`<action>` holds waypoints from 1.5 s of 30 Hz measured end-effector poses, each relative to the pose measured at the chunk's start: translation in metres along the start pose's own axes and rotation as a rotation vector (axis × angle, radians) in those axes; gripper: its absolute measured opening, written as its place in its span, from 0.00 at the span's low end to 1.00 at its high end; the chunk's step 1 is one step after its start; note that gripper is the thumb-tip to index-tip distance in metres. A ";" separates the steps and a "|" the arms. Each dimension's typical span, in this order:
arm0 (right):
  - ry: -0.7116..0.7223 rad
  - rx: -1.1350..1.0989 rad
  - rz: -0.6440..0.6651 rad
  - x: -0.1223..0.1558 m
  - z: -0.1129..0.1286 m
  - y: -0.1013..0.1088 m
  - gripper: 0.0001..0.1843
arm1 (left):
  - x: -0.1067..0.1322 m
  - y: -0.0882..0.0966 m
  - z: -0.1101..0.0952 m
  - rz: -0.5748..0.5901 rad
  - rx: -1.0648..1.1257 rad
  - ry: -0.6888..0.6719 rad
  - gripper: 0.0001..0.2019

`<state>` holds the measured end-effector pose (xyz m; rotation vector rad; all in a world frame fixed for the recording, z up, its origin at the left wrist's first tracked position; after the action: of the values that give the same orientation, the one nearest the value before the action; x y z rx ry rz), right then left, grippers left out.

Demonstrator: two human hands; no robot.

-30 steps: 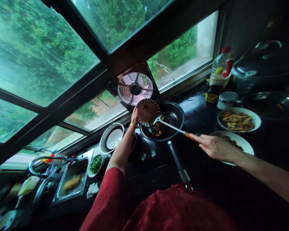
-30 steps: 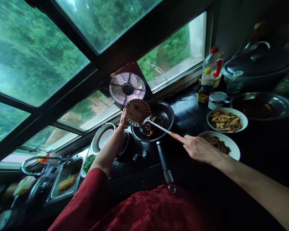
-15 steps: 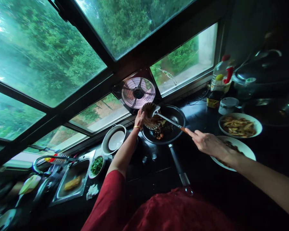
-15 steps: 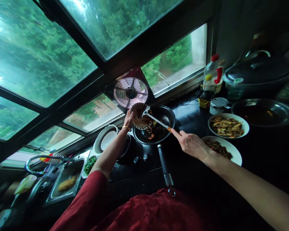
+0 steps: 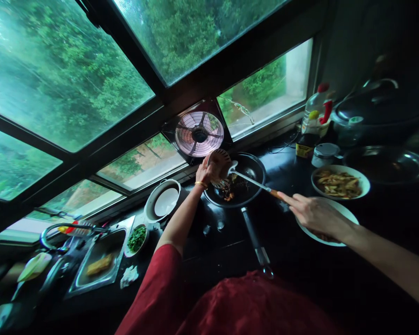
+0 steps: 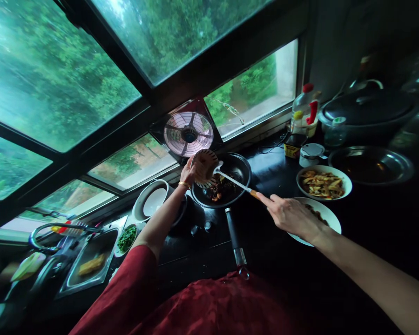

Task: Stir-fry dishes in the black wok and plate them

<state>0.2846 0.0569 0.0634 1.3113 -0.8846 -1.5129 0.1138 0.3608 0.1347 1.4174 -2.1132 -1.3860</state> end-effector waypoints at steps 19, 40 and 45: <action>-0.027 -0.208 0.047 0.010 0.013 -0.022 0.27 | 0.011 0.012 -0.012 -0.069 -0.044 -0.017 0.25; -0.079 -0.031 0.102 0.030 -0.011 -0.023 0.27 | 0.020 0.036 0.002 -0.111 0.039 0.103 0.27; -0.374 -0.502 0.150 0.023 -0.039 -0.034 0.26 | 0.025 0.045 0.002 -0.136 0.123 0.069 0.28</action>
<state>0.3162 0.0474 0.0177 0.5989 -0.7413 -1.7436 0.0738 0.3449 0.1625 1.6598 -2.1260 -1.2524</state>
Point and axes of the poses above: each hand's wrist, its own x-axis away from the middle knuckle, its own y-axis out of the back of the hand, z = x × y, the point moved 9 cm from there along -x, towards the middle knuckle, and after that the axes turned 2 degrees about -x, right-handed, at the moved point
